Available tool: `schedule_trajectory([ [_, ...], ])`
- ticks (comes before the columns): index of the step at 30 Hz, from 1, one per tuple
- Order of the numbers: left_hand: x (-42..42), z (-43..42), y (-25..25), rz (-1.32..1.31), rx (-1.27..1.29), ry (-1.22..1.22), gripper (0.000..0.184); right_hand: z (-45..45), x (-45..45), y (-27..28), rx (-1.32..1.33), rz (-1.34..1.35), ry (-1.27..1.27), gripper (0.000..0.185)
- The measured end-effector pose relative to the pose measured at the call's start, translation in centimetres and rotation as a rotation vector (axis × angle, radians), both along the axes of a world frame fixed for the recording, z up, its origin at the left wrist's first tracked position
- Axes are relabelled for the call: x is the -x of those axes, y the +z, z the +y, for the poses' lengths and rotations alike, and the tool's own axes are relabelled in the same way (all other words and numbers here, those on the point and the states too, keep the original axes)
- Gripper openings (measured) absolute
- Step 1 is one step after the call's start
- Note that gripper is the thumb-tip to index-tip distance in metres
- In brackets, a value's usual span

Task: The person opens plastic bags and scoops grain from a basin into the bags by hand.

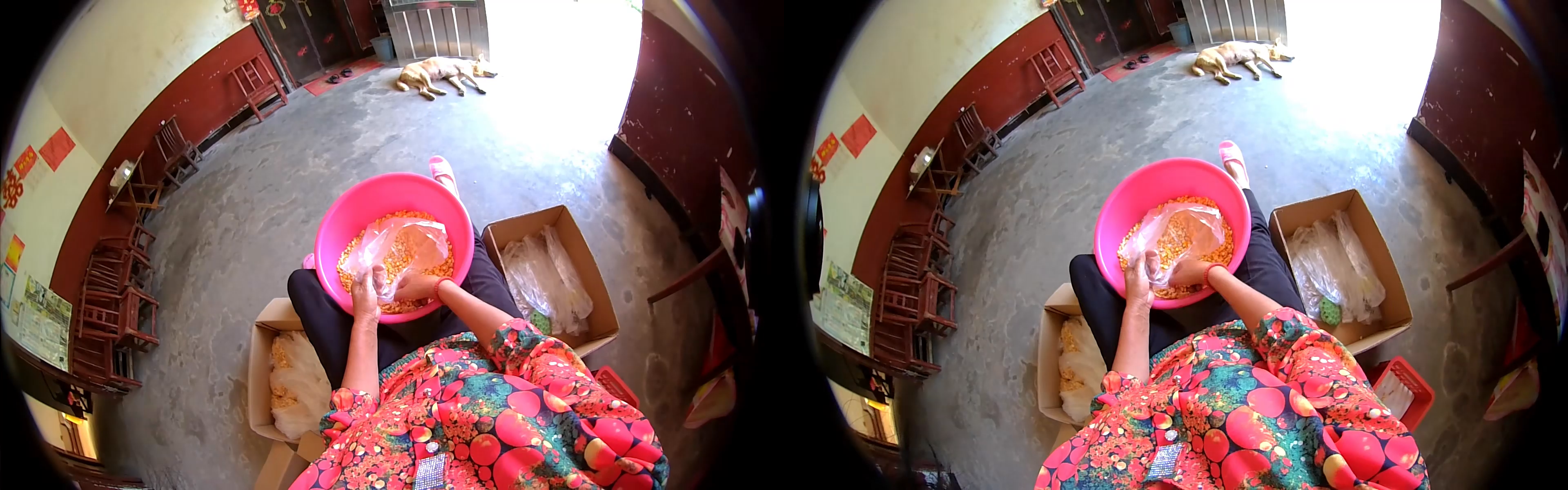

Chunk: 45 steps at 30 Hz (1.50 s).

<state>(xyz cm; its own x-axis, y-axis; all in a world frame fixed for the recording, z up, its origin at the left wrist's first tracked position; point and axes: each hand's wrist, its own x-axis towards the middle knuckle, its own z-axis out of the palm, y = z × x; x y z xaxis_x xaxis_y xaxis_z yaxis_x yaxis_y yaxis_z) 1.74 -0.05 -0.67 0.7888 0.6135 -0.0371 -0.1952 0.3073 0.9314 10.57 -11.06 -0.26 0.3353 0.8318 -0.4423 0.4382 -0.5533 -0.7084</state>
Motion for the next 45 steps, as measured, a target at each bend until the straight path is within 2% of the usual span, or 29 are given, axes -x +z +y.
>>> schedule_trajectory([
  [1,0.0,0.1,-0.2,0.001,-0.001,0.0,0.021,-0.3,0.1,0.6,-0.001,0.001,0.0,0.036],
  [3,-0.1,0.1,-0.2,-0.009,-0.001,-0.005,0.021,-1.1,0.2,1.7,-0.093,0.396,-0.257,0.028],
  [5,0.0,0.0,-0.1,-0.002,0.003,-0.011,0.021,-1.5,-0.3,1.4,-0.175,0.446,-0.251,0.028],
  [8,0.1,0.0,0.0,0.001,0.01,-0.02,0.021,-2.2,-0.1,2.8,-0.26,0.621,-0.438,0.027],
  [12,0.1,-0.1,0.2,-0.002,0.001,-0.019,0.021,-2.1,-0.6,2.0,-0.244,0.62,-0.373,0.027],
  [15,0.1,-0.1,0.2,-0.014,0.006,-0.039,0.021,-2.0,-0.9,1.6,-0.246,0.662,-0.502,0.025],
  [17,0.2,0.0,0.3,-0.015,0.004,-0.043,0.021,-2.0,-1.8,0.1,-0.457,0.947,-0.561,0.022],
  [18,0.2,0.0,0.4,-0.016,0.002,-0.047,0.021,-2.0,-1.8,0.0,-0.456,0.945,-0.561,0.022],
  [20,0.1,0.0,0.4,-0.028,-0.005,-0.051,0.021,-1.8,-1.9,-0.4,-0.58,0.929,-0.805,0.02],
  [24,0.1,-0.1,0.2,-0.019,-0.006,-0.028,0.021,-1.0,-2.1,0.8,-0.588,0.987,-0.902,0.018],
  [26,0.1,-0.3,0.6,0.001,0.001,-0.022,0.021,0.0,-1.6,2.2,-0.765,1.138,-0.923,0.012],
  [27,0.2,-0.3,0.8,0.018,0.005,-0.017,0.022,0.1,-1.3,2.4,-0.762,1.139,-0.922,0.012],
  [29,0.6,-0.4,1.2,0.007,-0.018,-0.037,0.022,0.3,-0.8,2.7,-0.864,-0.051,-0.274,0.029],
  [30,0.7,-0.4,1.3,-0.004,-0.041,-0.059,0.023,0.7,-0.4,3.3,-0.668,0.186,-0.419,0.033],
  [31,0.7,-0.4,1.2,-0.004,-0.041,-0.058,0.023,1.1,-0.7,2.5,-0.667,0.187,-0.418,0.033],
  [33,0.5,-0.2,0.9,-0.019,-0.059,-0.059,0.025,2.1,-1.5,0.3,-0.734,-0.011,-0.377,0.032],
  [34,0.4,-0.1,0.7,-0.02,-0.058,-0.06,0.025,0.8,0.1,4.5,-0.606,0.549,-0.682,0.027],
  [35,0.4,0.0,0.4,-0.017,-0.022,-0.05,0.024,0.4,-0.2,4.4,-0.605,0.548,-0.683,0.027],
  [37,0.2,0.0,0.1,-0.013,0.015,-0.042,0.024,-1.4,-1.2,3.6,-0.364,0.447,-0.574,0.026],
  [38,0.1,0.0,0.0,-0.01,-0.008,-0.007,0.024,-1.4,-1.8,1.5,-0.301,0.297,-0.512,0.027],
  [39,0.1,0.0,0.0,-0.007,-0.032,0.027,0.023,-1.7,-1.9,0.1,-0.301,0.298,-0.514,0.027],
  [41,0.2,0.0,0.1,-0.016,-0.022,0.004,0.023,-2.2,-1.7,-1.6,-0.157,-0.613,0.008,0.026],
  [42,0.2,0.0,0.1,-0.027,-0.012,-0.016,0.023,-2.1,-1.3,-1.2,-0.158,-0.614,0.007,0.026],
  [44,0.2,0.1,-0.1,-0.025,-0.017,-0.007,0.023,-1.3,0.0,-0.4,0.138,-0.457,0.001,0.028],
  [45,0.1,0.2,-0.1,-0.026,-0.021,0.001,0.023,-0.7,0.4,-1.0,0.137,-0.457,0.001,0.028],
])
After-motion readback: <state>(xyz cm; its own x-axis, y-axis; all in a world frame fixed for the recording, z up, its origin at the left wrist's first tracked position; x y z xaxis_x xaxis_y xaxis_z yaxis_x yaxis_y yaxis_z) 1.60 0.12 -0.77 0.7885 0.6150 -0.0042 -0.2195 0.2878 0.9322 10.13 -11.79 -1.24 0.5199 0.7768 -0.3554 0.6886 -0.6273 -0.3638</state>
